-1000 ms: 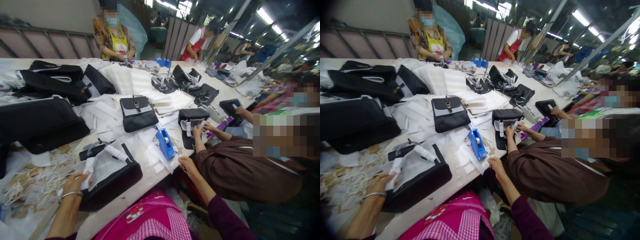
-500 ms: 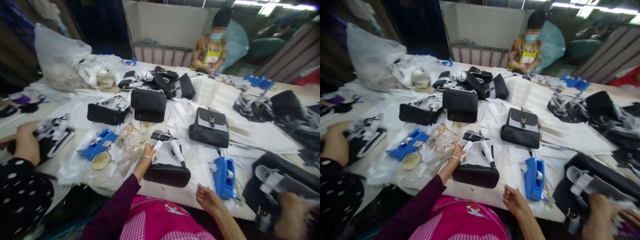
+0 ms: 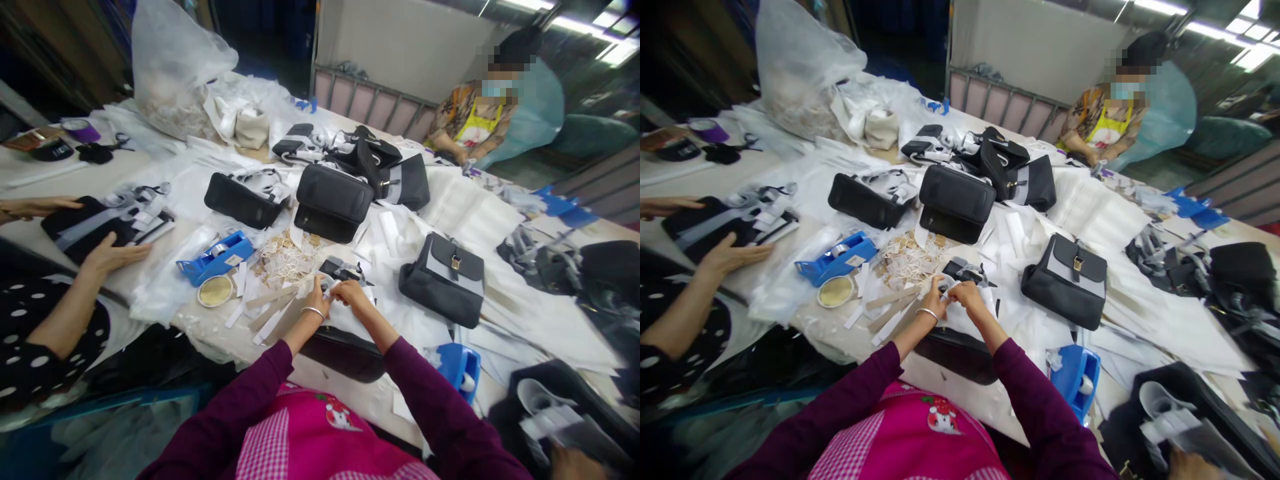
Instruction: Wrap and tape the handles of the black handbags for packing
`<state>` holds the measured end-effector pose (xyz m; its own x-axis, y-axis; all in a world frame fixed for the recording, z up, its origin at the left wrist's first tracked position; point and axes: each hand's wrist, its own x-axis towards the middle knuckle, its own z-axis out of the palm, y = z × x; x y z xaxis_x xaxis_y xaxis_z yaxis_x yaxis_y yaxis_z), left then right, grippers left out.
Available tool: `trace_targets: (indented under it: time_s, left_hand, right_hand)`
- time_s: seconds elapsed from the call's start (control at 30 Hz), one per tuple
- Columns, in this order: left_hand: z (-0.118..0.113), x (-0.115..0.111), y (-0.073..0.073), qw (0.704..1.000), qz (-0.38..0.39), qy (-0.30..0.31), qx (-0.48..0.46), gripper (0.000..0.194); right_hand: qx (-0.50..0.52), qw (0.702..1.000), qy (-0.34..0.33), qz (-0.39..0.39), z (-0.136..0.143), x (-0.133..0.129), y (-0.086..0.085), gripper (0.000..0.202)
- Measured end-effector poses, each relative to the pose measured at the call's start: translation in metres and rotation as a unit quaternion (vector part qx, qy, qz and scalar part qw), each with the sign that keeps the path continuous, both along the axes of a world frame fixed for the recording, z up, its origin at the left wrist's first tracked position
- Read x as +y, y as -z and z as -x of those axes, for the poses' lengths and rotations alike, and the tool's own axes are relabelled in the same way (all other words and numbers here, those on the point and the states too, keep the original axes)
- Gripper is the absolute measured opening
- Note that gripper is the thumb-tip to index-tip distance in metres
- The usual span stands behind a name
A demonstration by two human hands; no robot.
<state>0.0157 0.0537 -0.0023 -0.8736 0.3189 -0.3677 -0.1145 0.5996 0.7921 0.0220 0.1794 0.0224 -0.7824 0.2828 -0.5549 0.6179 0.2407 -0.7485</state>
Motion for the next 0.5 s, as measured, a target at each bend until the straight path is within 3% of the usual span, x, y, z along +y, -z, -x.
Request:
trace_targets:
  time_s: [0.2, 0.5]
  left_hand:
    - [0.0, 0.0, 0.005, 1.0, -0.019, -0.008, -0.013, 0.021]
    - [0.001, 0.001, 0.022, 0.992, -0.103, -0.05, -0.053, 0.019]
  right_hand:
    - [-0.034, 0.996, -0.042, -0.071, -0.002, 0.009, 0.007, 0.014]
    - [-0.048, 0.99, -0.085, -0.098, -0.017, 0.028, 0.012, 0.01]
